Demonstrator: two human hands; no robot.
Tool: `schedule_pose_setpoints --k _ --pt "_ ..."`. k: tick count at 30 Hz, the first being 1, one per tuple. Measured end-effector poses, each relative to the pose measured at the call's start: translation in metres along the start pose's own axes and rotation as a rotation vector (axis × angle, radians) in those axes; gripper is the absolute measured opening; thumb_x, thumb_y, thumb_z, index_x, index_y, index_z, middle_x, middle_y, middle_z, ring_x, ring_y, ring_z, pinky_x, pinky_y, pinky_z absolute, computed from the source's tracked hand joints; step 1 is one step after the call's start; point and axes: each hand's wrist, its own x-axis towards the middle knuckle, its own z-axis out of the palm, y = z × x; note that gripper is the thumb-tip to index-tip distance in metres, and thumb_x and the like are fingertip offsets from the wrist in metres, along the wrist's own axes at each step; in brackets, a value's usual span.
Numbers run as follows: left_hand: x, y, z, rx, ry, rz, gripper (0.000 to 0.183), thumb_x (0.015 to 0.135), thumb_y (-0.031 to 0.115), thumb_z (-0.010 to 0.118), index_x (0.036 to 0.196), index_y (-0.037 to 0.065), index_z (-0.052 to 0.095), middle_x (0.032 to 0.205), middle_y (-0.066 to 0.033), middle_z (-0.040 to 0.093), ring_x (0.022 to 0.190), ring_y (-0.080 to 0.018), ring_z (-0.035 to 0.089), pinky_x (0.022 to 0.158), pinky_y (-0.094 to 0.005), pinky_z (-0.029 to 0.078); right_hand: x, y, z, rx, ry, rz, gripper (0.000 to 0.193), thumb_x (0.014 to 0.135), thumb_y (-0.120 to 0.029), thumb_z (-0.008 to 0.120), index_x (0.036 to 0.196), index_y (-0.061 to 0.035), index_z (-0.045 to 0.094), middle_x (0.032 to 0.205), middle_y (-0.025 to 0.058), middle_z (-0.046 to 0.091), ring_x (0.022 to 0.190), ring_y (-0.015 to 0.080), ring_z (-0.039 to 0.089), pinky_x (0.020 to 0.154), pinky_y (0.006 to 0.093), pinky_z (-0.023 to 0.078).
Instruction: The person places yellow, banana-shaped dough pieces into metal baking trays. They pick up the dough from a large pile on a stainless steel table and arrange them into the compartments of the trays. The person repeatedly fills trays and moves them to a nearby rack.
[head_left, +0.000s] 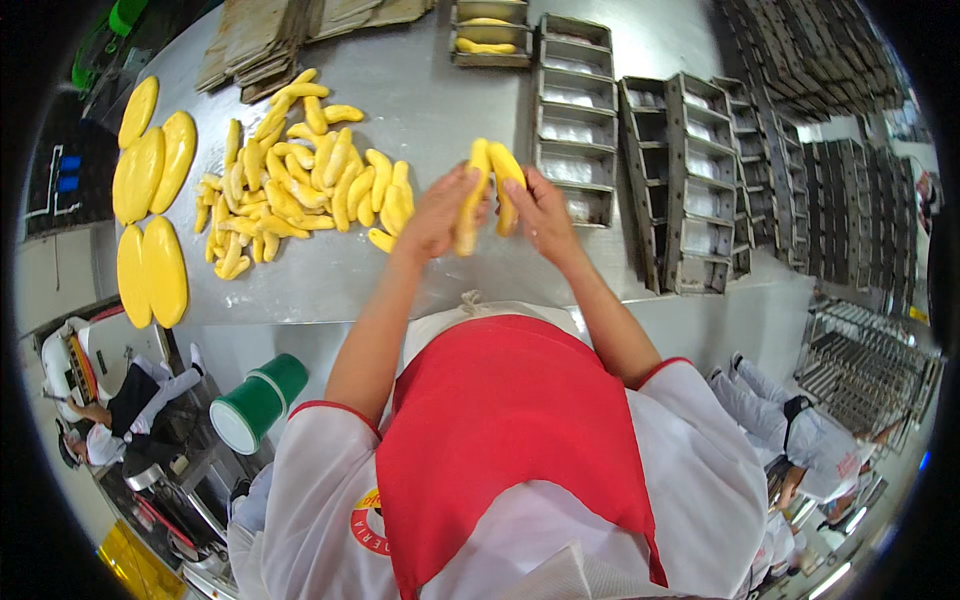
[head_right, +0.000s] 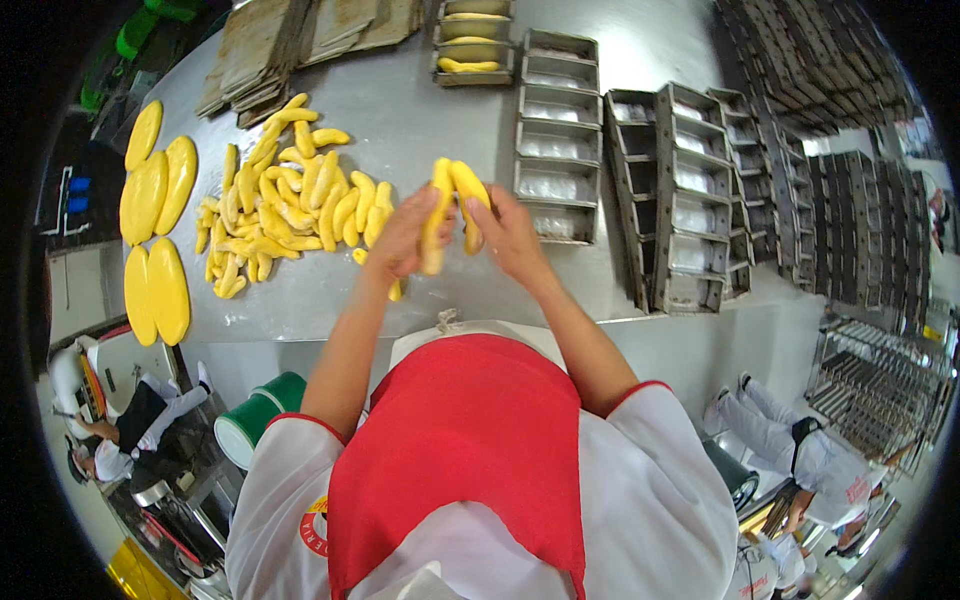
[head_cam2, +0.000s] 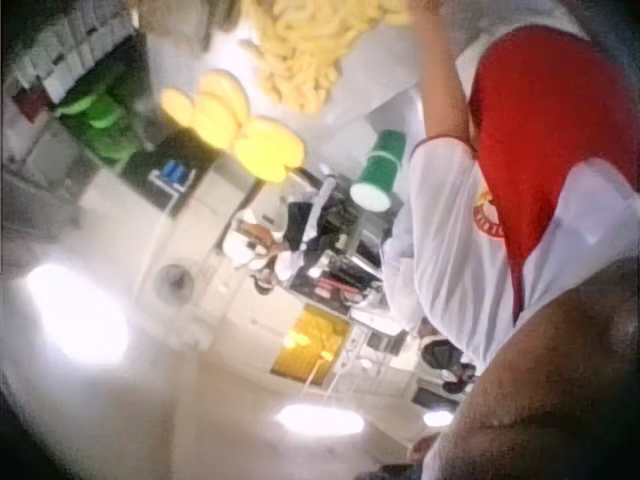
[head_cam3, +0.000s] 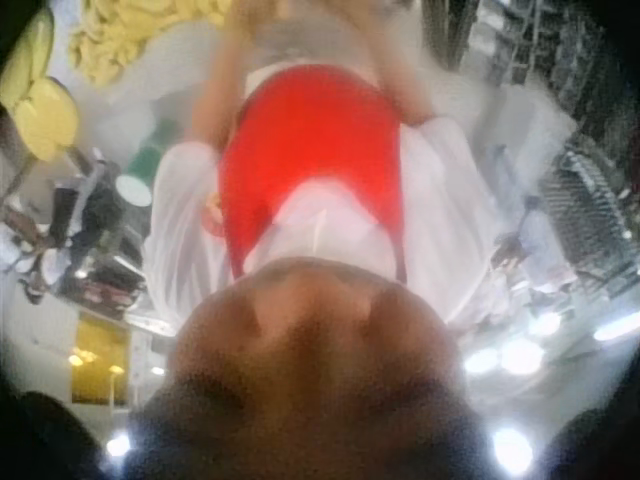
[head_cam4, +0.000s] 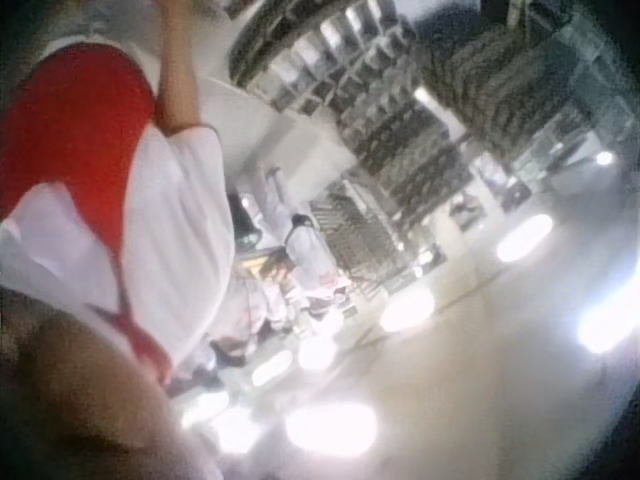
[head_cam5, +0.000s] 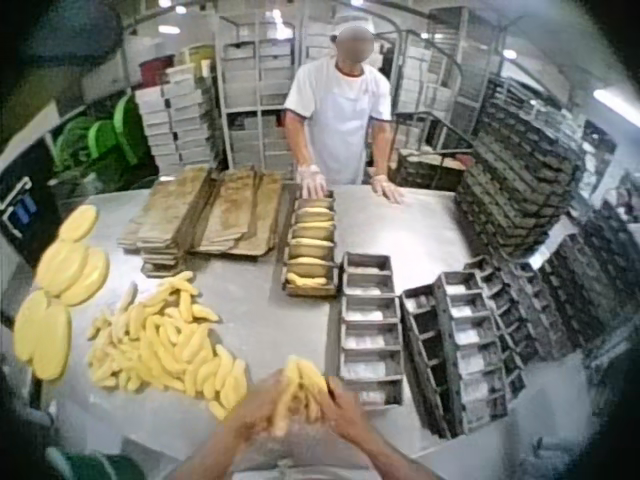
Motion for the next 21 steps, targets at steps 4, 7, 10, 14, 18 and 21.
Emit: schedule_pose_setpoints --k 4,7,10,14,18,21 --pt "-0.025 0.019 0.016 0.165 0.146 0.066 0.039 0.103 0.034 0.057 0.131 0.006 0.053 0.100 -0.0014 0.053 0.091 -0.0112 0.051 0.083 -0.0277 0.046 -0.033 -0.054 -0.052 -0.053 0.211 -0.361 0.034 0.097 -0.025 0.064 0.119 0.0015 0.061 0.094 0.0100 0.064 0.078 0.0169 0.059 0.072 0.0298 0.048" --pt "-0.017 -0.013 0.015 0.288 0.421 0.068 0.039 0.103 0.032 0.058 0.131 0.007 0.053 0.099 -0.0011 0.052 0.090 -0.0121 0.052 0.085 -0.0281 0.046 -0.041 -0.035 -0.103 -0.606 0.260 -0.557 0.043 0.092 -0.029 0.068 0.123 -0.0001 0.061 0.105 0.0142 0.065 0.096 0.0275 0.062 0.085 0.0364 0.049" --pt "-0.001 -0.048 0.034 0.139 0.384 0.089 0.042 0.104 0.034 0.054 0.136 0.006 0.050 0.115 -0.0057 0.055 0.106 -0.0162 0.054 0.098 -0.0331 0.044 -0.048 0.029 -0.117 -1.320 0.199 -0.388 0.059 0.091 -0.034 0.069 0.137 0.0005 0.054 0.127 0.0205 0.062 0.123 0.0319 0.056 0.103 0.0411 0.045" --pt "-0.002 -0.035 0.109 -0.075 -0.056 0.134 0.050 0.104 0.036 0.052 0.144 0.007 0.045 0.139 -0.0097 0.051 0.119 -0.0193 0.054 0.104 -0.0376 0.043 -0.055 0.014 -0.087 -0.219 0.078 -0.229 0.047 0.097 -0.027 0.064 0.135 0.0004 0.055 0.112 0.0143 0.067 0.107 0.0227 0.065 0.092 0.0340 0.050" --pt "-0.013 -0.020 0.121 0.155 0.011 0.178 0.053 0.104 0.038 0.053 0.147 0.008 0.045 0.142 -0.0090 0.052 0.117 -0.0206 0.057 0.103 -0.0384 0.044 -0.034 -0.010 -0.102 0.122 0.250 -0.429 0.025 0.101 -0.021 0.058 0.117 -0.0017 0.060 0.091 0.0002 0.065 0.087 0.0078 0.060 0.080 0.0268 0.049" --pt "-0.025 -0.047 0.060 0.393 0.270 0.118 0.050 0.103 0.036 0.055 0.143 0.007 0.050 0.133 -0.0070 0.060 0.112 -0.0188 0.059 0.099 -0.0360 0.046 -0.003 0.013 -0.131 -0.733 0.326 -0.543 0.043 0.094 -0.022 0.067 0.131 -0.0025 0.055 0.109 0.0176 0.066 0.107 0.0343 0.063 0.098 0.0429 0.046"
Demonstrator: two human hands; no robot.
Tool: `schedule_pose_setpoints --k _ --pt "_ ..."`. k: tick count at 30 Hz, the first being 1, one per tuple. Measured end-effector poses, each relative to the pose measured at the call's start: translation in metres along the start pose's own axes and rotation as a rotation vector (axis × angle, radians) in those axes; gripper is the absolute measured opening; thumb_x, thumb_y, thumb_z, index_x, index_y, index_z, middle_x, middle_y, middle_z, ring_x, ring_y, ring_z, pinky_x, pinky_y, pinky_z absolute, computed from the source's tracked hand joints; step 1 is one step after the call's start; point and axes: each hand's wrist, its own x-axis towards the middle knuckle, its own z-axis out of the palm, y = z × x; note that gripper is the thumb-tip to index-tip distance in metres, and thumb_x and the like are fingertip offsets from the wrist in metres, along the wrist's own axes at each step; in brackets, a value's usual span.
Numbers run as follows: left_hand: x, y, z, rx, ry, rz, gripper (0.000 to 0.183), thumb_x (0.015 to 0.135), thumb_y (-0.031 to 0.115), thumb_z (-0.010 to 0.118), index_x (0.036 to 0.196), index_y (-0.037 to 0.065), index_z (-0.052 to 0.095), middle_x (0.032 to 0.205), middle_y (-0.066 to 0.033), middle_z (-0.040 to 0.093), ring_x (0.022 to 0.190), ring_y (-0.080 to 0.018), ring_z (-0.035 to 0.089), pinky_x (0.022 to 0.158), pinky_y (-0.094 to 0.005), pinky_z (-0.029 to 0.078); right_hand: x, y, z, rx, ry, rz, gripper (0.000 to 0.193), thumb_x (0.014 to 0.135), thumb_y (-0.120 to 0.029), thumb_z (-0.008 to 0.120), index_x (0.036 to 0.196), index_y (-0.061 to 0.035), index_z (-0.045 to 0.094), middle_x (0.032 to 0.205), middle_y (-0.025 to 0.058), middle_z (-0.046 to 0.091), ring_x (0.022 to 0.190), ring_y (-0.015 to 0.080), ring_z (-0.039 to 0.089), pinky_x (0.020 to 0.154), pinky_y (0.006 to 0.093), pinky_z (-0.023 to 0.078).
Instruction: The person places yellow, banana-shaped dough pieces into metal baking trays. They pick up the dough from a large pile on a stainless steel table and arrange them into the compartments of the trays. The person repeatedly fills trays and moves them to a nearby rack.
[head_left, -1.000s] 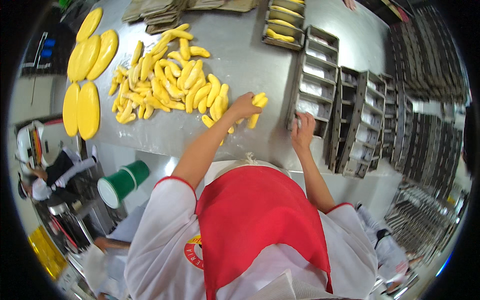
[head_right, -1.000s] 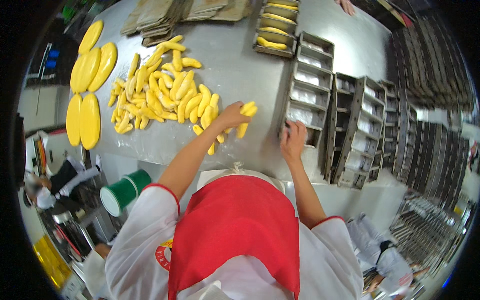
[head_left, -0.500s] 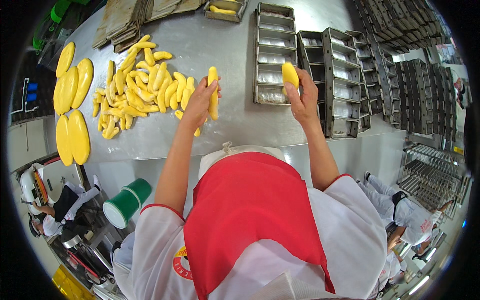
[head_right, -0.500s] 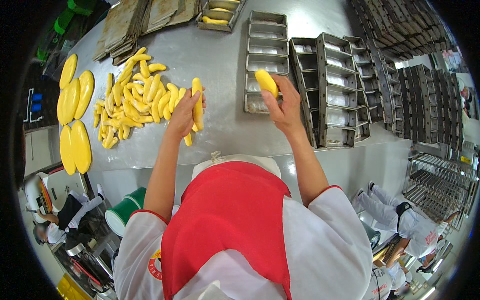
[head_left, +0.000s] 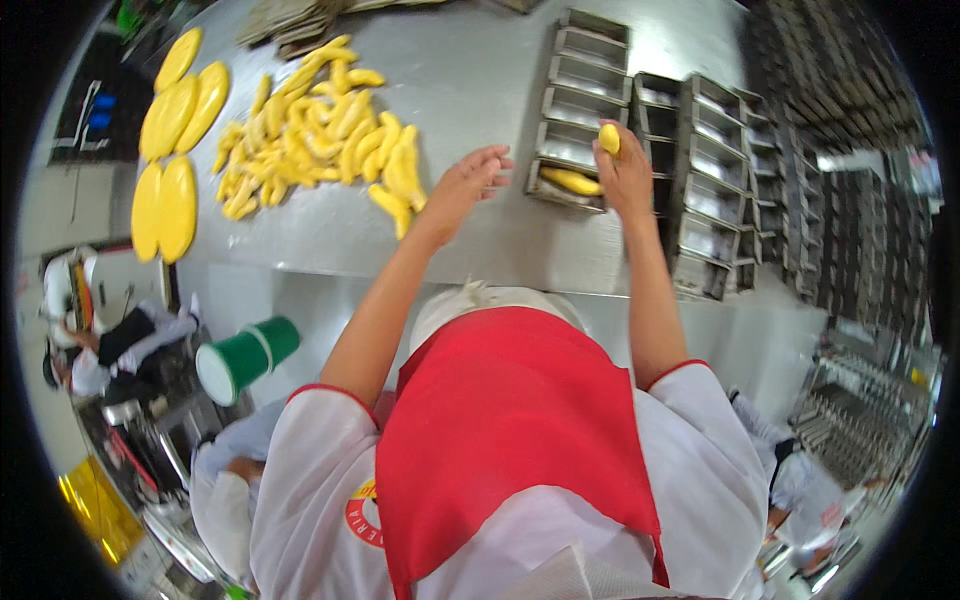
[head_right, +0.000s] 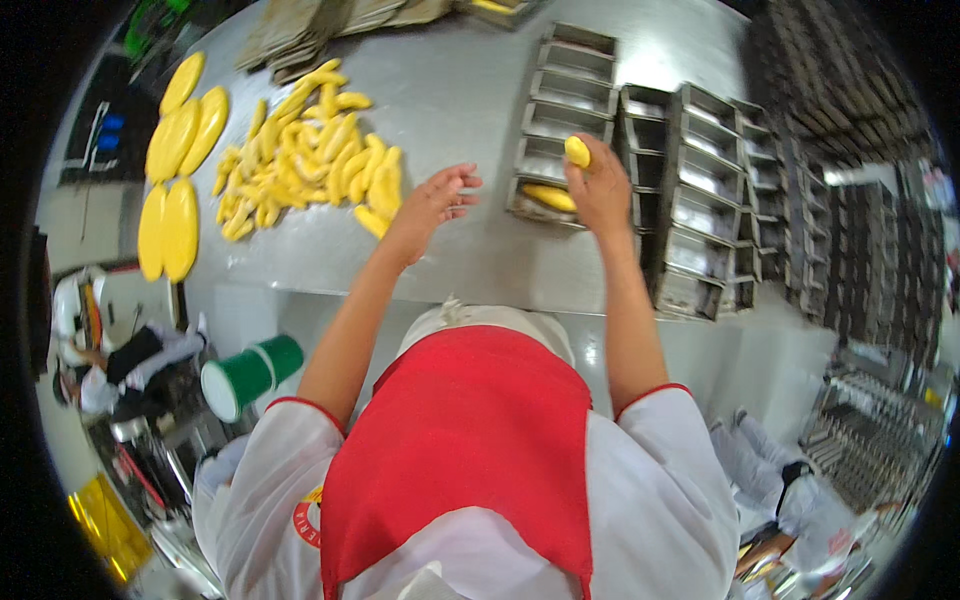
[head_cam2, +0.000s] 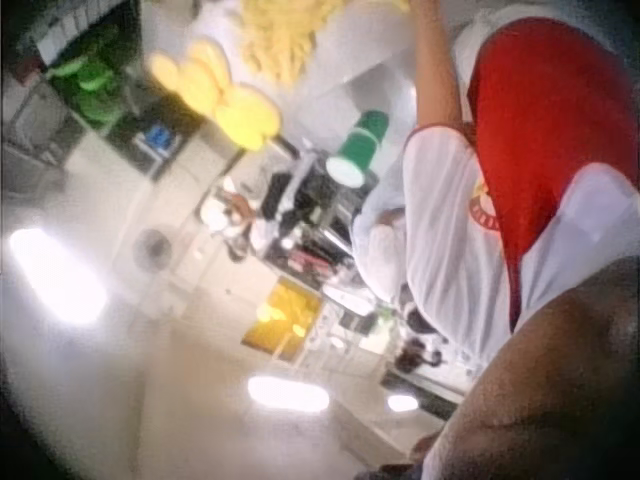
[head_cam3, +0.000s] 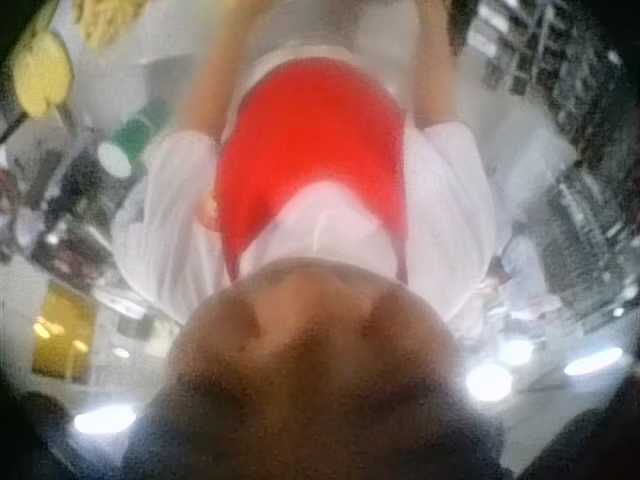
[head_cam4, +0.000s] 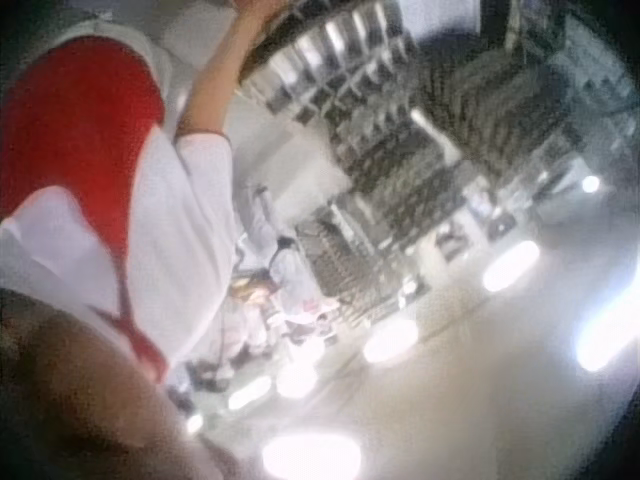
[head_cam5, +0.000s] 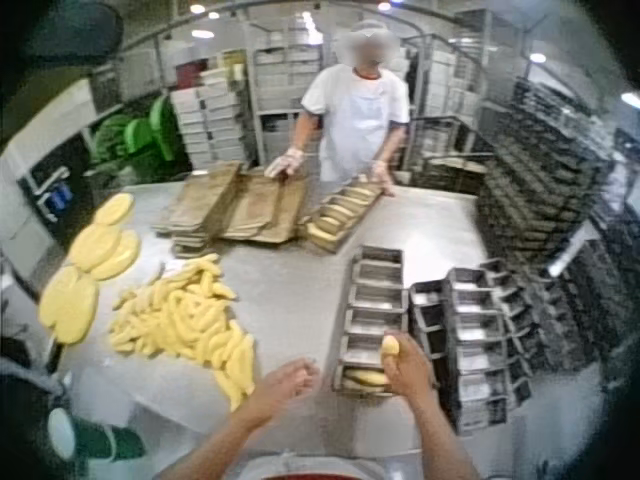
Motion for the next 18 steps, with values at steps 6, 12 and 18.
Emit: schedule_pose_setpoints --k 6,12,18 --pt "-0.055 -0.103 -0.095 0.430 0.621 0.039 0.040 0.094 0.027 0.067 0.122 0.000 0.062 0.107 -0.0086 0.066 0.097 -0.0176 0.062 0.087 -0.0331 0.050 -0.033 -0.009 0.063 -0.020 -0.196 -0.054 0.046 0.090 -0.025 0.069 0.130 -0.0034 0.060 0.124 0.0224 0.062 0.117 0.0397 0.057 0.101 0.0439 0.045" --pt "-0.023 -0.151 -0.146 0.687 1.008 -0.039 0.046 0.085 0.019 0.074 0.122 -0.002 0.057 0.102 -0.0136 0.062 0.093 -0.0259 0.060 0.085 -0.0381 0.050 -0.012 -0.104 0.190 0.394 -0.638 0.059 0.038 0.089 -0.026 0.067 0.118 -0.0007 0.066 0.107 0.0197 0.067 0.105 0.0342 0.063 0.095 0.0427 0.049" --pt "-0.027 -0.153 -0.149 0.764 0.739 0.078 0.056 0.082 0.009 0.070 0.132 0.002 0.047 0.111 -0.0170 0.060 0.098 -0.0310 0.059 0.089 -0.0406 0.049 -0.019 -0.144 0.292 0.071 -0.549 0.041 0.041 0.086 -0.020 0.068 0.122 -0.0004 0.061 0.117 0.0201 0.063 0.110 0.0336 0.060 0.093 0.0440 0.050"
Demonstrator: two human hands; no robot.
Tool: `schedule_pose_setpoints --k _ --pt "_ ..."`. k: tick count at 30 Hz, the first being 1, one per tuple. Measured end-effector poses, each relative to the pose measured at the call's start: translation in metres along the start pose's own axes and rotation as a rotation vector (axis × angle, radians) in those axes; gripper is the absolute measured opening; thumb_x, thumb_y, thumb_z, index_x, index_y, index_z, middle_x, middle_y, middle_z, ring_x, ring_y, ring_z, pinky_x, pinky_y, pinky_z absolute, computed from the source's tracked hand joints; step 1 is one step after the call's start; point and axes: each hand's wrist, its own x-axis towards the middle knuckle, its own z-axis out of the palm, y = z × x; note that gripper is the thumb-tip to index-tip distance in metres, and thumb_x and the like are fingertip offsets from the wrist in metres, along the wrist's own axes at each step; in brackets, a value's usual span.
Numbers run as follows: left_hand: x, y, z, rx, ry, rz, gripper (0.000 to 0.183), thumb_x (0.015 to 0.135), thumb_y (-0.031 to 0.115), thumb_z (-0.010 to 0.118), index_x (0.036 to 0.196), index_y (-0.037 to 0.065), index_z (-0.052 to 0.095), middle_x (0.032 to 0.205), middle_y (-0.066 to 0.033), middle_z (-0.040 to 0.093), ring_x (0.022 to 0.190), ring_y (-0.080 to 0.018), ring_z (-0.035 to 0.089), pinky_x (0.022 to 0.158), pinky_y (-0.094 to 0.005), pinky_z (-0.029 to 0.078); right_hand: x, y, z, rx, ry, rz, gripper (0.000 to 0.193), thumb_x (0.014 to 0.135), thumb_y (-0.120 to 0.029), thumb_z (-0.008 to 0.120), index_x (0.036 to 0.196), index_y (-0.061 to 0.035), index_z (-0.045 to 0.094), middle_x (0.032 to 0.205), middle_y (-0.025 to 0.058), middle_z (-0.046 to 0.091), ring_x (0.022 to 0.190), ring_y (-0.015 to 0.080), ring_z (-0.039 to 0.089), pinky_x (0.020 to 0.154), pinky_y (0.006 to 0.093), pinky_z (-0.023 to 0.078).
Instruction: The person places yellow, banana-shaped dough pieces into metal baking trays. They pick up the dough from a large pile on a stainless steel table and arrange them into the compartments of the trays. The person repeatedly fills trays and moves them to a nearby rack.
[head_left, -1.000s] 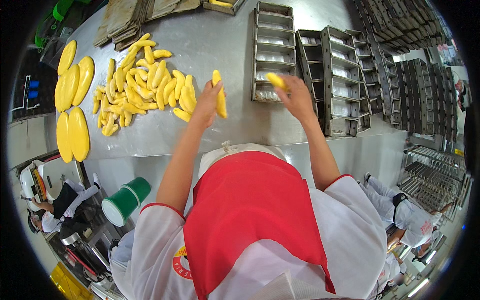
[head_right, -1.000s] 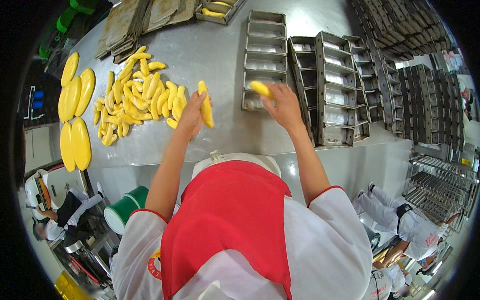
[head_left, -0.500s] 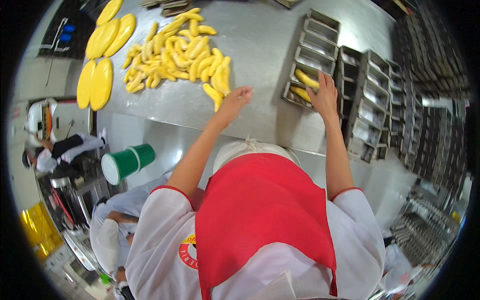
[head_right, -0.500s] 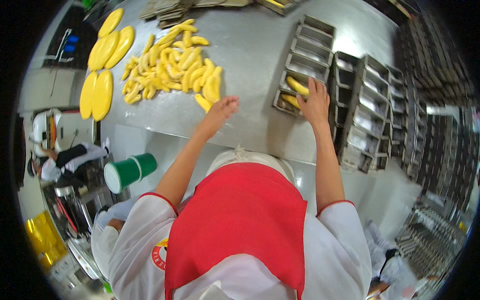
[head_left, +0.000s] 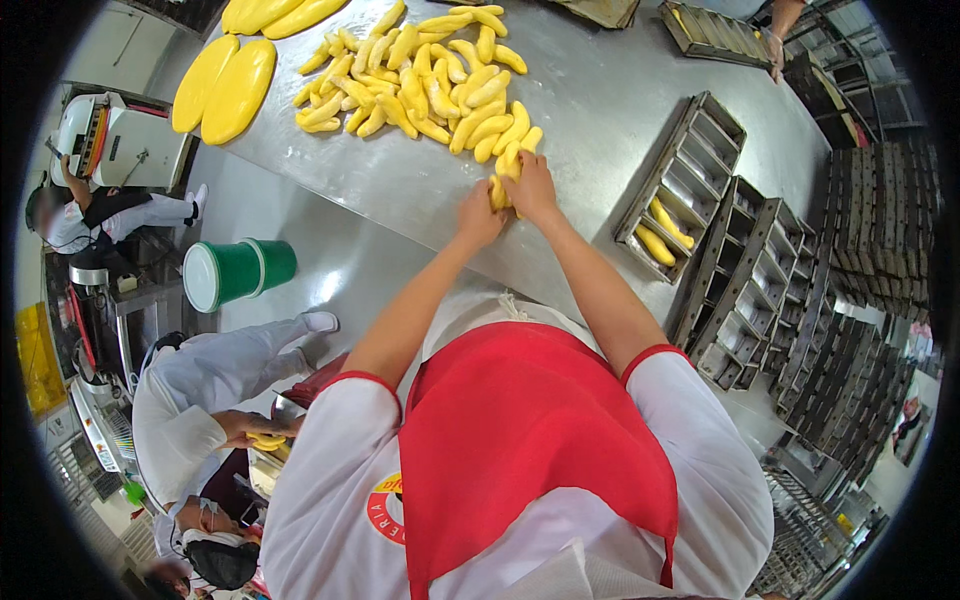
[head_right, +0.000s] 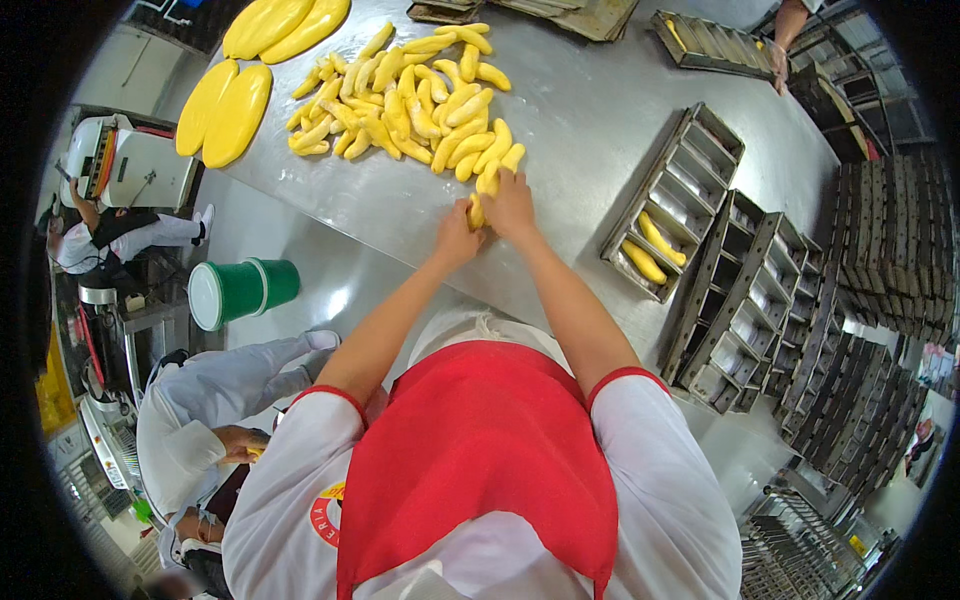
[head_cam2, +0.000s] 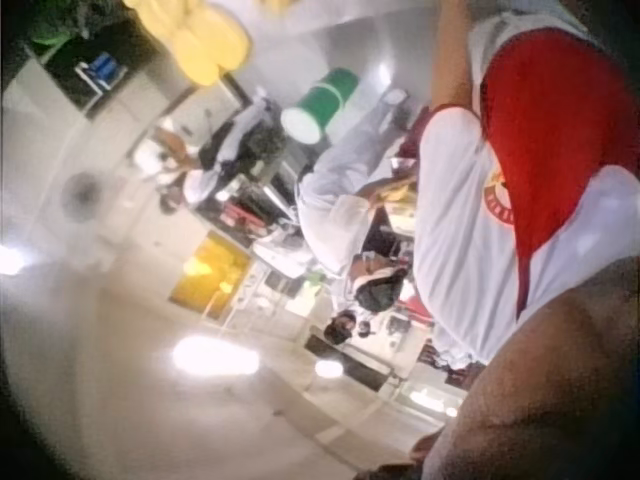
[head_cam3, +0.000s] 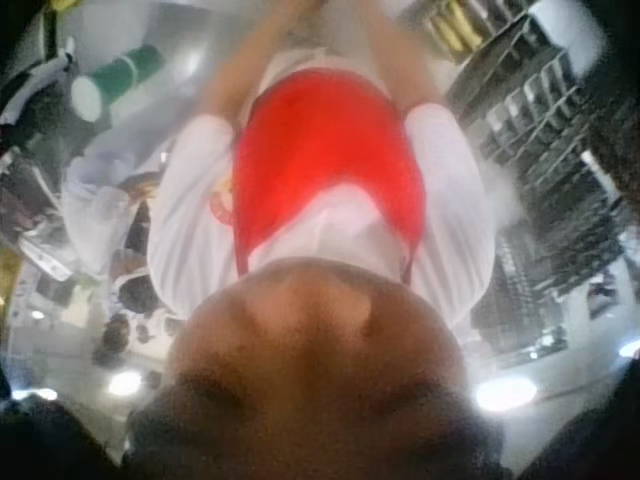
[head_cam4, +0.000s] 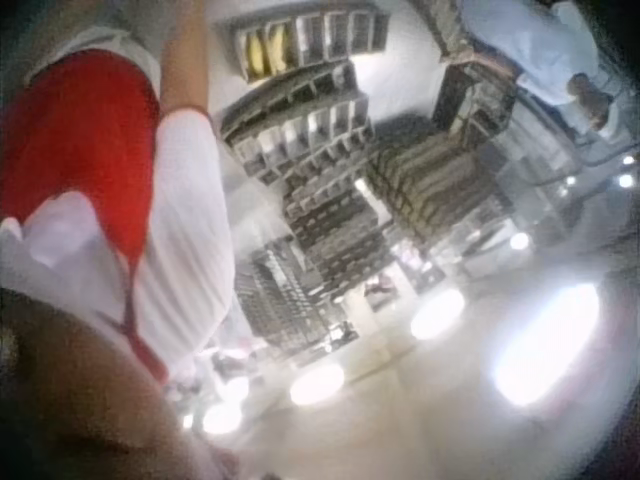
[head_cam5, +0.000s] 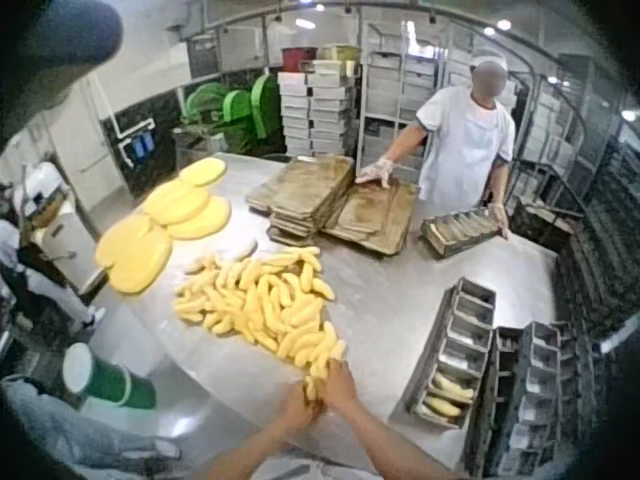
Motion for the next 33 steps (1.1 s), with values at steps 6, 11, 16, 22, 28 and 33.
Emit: schedule_pose_setpoints --k 6,11,16,22,28,33 --pt "-0.025 -0.042 -0.072 -0.856 -0.224 -0.394 0.053 0.084 0.007 0.065 0.133 0.003 0.047 0.096 -0.0090 0.062 0.086 -0.0189 0.064 0.079 -0.0320 0.052 -0.061 0.048 -0.026 0.269 -0.251 -0.017 0.036 0.083 -0.010 0.059 0.118 -0.0001 0.061 0.109 0.0161 0.062 0.094 0.0338 0.064 0.086 0.0443 0.053" --pt "0.037 0.006 -0.069 -0.300 -0.239 -0.063 0.050 0.086 0.020 0.068 0.130 0.001 0.055 0.106 -0.0167 0.067 0.100 -0.0316 0.067 0.086 -0.0409 0.054 -0.122 0.050 -0.082 1.271 -0.168 0.682 0.047 0.080 -0.010 0.049 0.127 -0.0044 0.054 0.102 0.0093 0.059 0.089 0.0261 0.063 0.085 0.0448 0.054" --pt "0.108 0.059 -0.009 0.408 -0.107 0.269 0.044 0.087 0.033 0.069 0.120 0.004 0.063 0.113 -0.0162 0.066 0.103 -0.0324 0.066 0.089 -0.0453 0.053 -0.129 0.040 -0.144 1.620 0.039 0.360 0.051 0.082 -0.013 0.049 0.132 -0.0042 0.048 0.101 0.0108 0.059 0.092 0.0273 0.063 0.084 0.0474 0.055" --pt "0.109 0.079 -0.007 0.643 -0.286 0.367 0.030 0.084 0.024 0.068 0.111 0.009 0.068 0.115 -0.0151 0.063 0.106 -0.0343 0.064 0.089 -0.0456 0.054 -0.114 0.030 -0.277 1.131 0.635 -0.076 0.035 0.104 -0.032 0.047 0.123 -0.0038 0.053 0.091 0.0115 0.063 0.084 0.0246 0.064 0.078 0.0397 0.054" --pt "0.054 0.106 0.009 0.262 -0.284 0.520 0.031 0.083 0.020 0.072 0.112 0.010 0.069 0.110 -0.0149 0.064 0.097 -0.0338 0.065 0.085 -0.0417 0.053 -0.091 0.133 -0.293 -0.354 0.596 0.014 0.051 0.093 -0.034 0.066 0.134 -0.0046 0.059 0.125 0.0217 0.063 0.116 0.0390 0.059 0.100 0.0468 0.047" --pt "0.025 0.236 0.009 -0.302 -0.482 0.322 0.041 0.091 0.023 0.071 0.127 0.007 0.061 0.102 -0.0060 0.066 0.075 -0.0129 0.056 0.071 -0.0275 0.049 -0.111 0.092 -0.252 0.302 0.194 -0.072 0.051 0.095 -0.032 0.064 0.137 -0.0038 0.056 0.134 0.0190 0.060 0.125 0.0278 0.057 0.104 0.0425 0.045"
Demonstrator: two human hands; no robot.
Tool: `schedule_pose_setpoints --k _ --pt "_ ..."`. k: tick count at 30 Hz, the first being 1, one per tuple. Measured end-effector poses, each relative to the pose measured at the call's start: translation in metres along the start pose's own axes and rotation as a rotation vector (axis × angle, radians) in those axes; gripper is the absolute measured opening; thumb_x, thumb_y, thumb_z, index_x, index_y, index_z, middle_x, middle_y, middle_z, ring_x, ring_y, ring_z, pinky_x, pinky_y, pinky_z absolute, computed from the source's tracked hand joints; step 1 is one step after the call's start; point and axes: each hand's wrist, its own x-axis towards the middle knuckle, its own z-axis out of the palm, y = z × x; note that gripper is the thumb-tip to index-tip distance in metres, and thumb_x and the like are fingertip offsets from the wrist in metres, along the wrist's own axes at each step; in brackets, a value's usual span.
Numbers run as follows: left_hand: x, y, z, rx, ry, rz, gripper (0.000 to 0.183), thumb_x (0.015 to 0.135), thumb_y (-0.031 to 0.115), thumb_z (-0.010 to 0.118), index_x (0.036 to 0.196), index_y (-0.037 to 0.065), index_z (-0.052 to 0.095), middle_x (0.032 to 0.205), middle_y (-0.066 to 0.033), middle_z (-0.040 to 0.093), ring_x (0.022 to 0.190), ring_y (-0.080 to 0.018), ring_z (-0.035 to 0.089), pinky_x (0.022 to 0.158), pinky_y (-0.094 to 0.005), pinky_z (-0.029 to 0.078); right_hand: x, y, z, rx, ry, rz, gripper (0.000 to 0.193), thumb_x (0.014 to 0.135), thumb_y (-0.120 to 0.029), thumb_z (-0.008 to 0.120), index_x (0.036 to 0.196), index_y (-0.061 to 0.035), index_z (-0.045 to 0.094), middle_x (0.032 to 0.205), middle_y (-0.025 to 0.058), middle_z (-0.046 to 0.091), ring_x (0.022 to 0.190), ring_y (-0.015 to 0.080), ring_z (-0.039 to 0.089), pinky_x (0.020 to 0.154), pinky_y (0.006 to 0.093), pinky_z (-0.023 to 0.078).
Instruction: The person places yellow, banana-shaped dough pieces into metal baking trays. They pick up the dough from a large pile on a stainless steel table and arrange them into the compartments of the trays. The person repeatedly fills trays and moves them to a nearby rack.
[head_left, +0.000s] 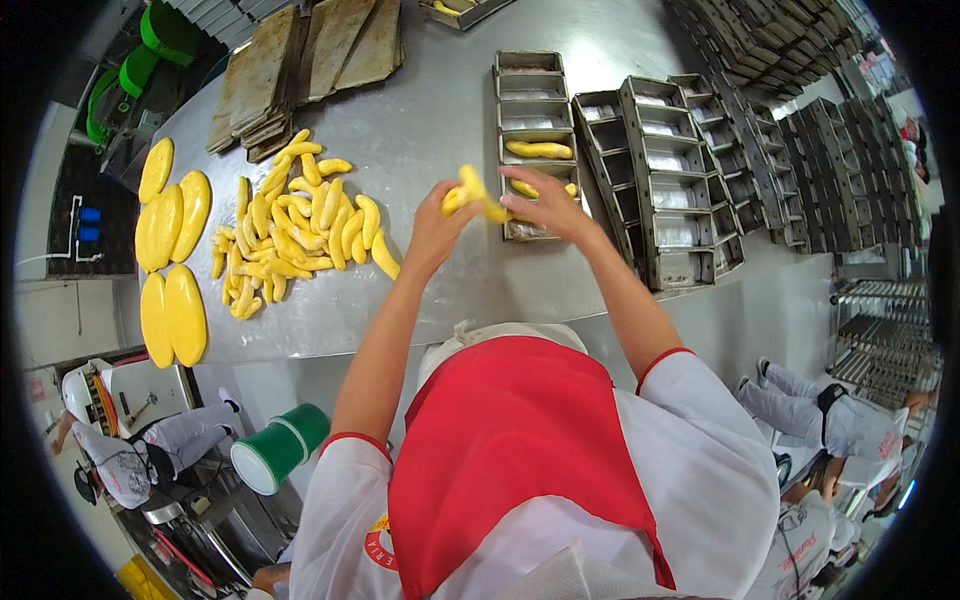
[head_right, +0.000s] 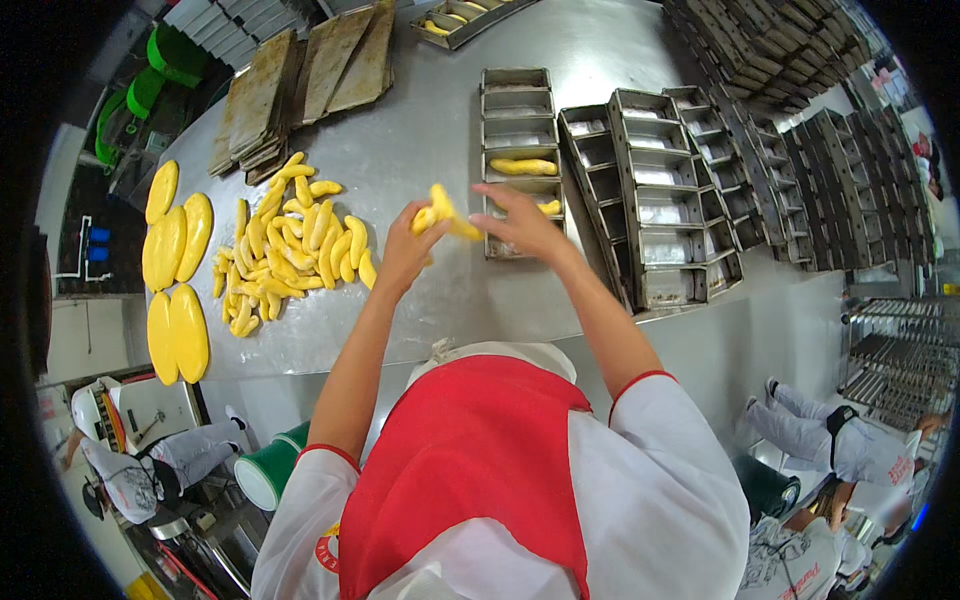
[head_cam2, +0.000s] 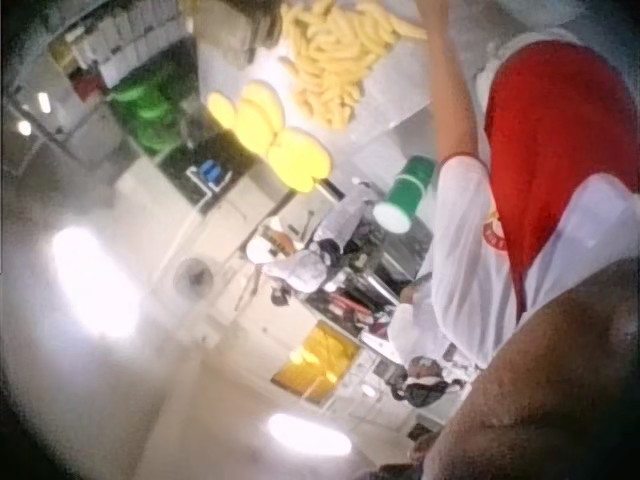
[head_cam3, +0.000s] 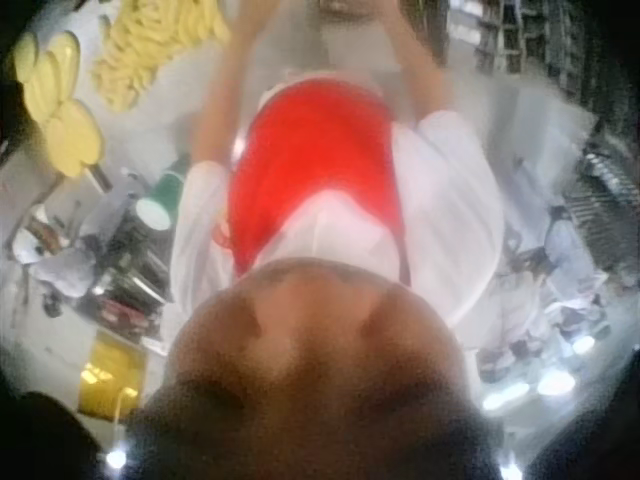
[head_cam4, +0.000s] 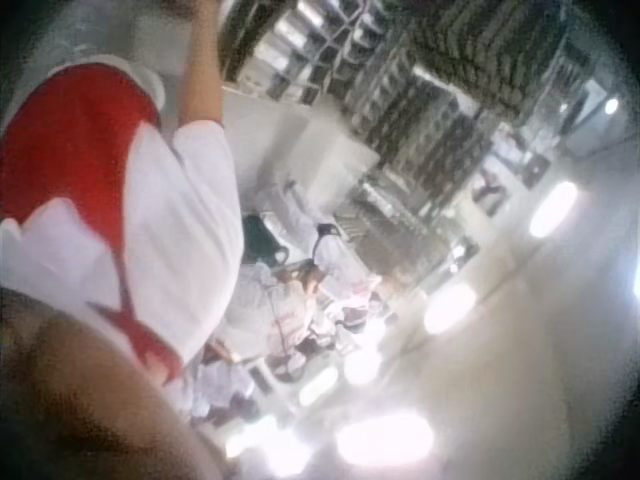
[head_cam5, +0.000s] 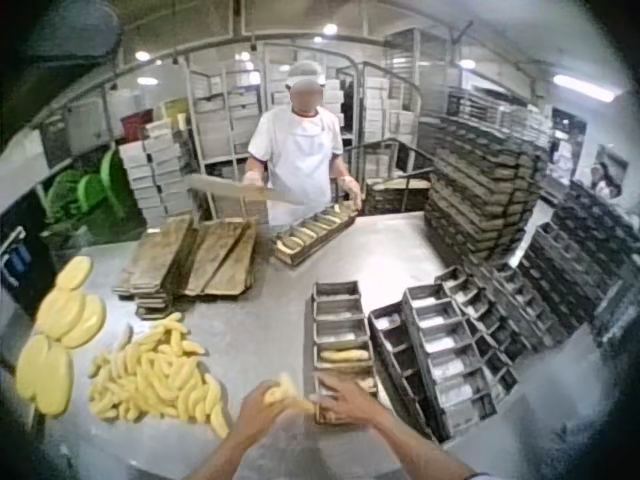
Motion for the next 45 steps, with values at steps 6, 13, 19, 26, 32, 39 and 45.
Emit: schedule_pose_setpoints --k 6,13,19,26,32,39,45 --pt "0.008 0.144 0.008 -0.413 0.007 0.146 0.056 0.099 0.023 0.064 0.149 0.009 0.044 0.110 -0.0060 0.065 0.068 -0.0073 0.051 0.067 -0.0235 0.048 0.037 -0.042 -0.063 0.557 0.464 -0.318 0.039 0.097 -0.014 0.060 0.134 -0.0005 0.055 0.114 0.0093 0.065 0.099 0.0170 0.064 0.086 0.0324 0.054" --pt "0.025 0.053 0.014 -0.896 0.256 -0.292 0.046 0.101 0.033 0.061 0.138 0.010 0.050 0.109 -0.0058 0.056 0.092 -0.0161 0.054 0.085 -0.0337 0.048 0.076 0.083 -0.067 -0.941 0.432 -0.166 0.047 0.095 -0.029 0.063 0.137 -0.0086 0.056 0.123 0.0205 0.064 0.111 0.0376 0.062 0.097 0.0441 0.051" --pt "0.020 0.042 0.048 -1.214 0.094 -0.256 0.060 0.102 0.045 0.052 0.149 0.009 0.038 0.138 -0.0094 0.047 0.124 -0.0273 0.049 0.106 -0.0448 0.041 0.010 0.011 0.011 0.475 0.158 0.047 0.045 0.101 -0.029 0.058 0.135 -0.0005 0.055 0.122 0.0143 0.063 0.113 0.0217 0.060 0.099 0.0331 0.046" --pt "0.033 0.101 0.022 -0.923 -0.162 -0.043 0.063 0.105 0.048 0.042 0.158 0.016 0.029 0.153 -0.0105 0.042 0.127 -0.0271 0.052 0.105 -0.0430 0.042 0.095 -0.025 -0.086 0.459 0.571 -0.253 0.039 0.100 -0.026 0.056 0.129 0.0004 0.058 0.110 0.0112 0.064 0.101 0.0198 0.061 0.090 0.0321 0.048" --pt "0.030 0.029 -0.012 -0.540 -0.036 -0.205 0.061 0.104 0.045 0.046 0.154 0.011 0.035 0.142 -0.0117 0.054 0.121 -0.0238 0.057 0.102 -0.0392 0.045 0.122 0.098 -0.087 -0.811 0.498 -0.077 0.040 0.092 -0.020 0.064 0.130 -0.0070 0.061 0.120 0.0164 0.063 0.110 0.0350 0.059 0.093 0.0459 0.049" --pt "-0.088 -0.146 -0.067 -0.105 0.249 -0.284 0.039 0.099 0.022 0.061 0.132 0.001 0.058 0.119 -0.0117 0.068 0.099 -0.0188 0.066 0.086 -0.0304 0.052 -0.019 0.116 0.035 -0.506 0.161 0.080 0.029 0.090 -0.018 0.067 0.116 -0.0069 0.065 0.108 0.0176 0.058 0.105 0.0380 0.056 0.089 0.0501 0.045" --pt "-0.129 -0.151 -0.111 -0.077 0.468 -0.378 0.033 0.100 0.021 0.060 0.127 0.000 0.061 0.117 -0.0114 0.068 0.105 -0.0198 0.064 0.090 -0.0323 0.051 -0.052 0.069 0.076 -0.553 0.158 0.088 0.026 0.087 -0.017 0.067 0.111 -0.0068 0.066 0.106 0.0159 0.058 0.105 0.0350 0.055 0.094 0.0468 0.042"
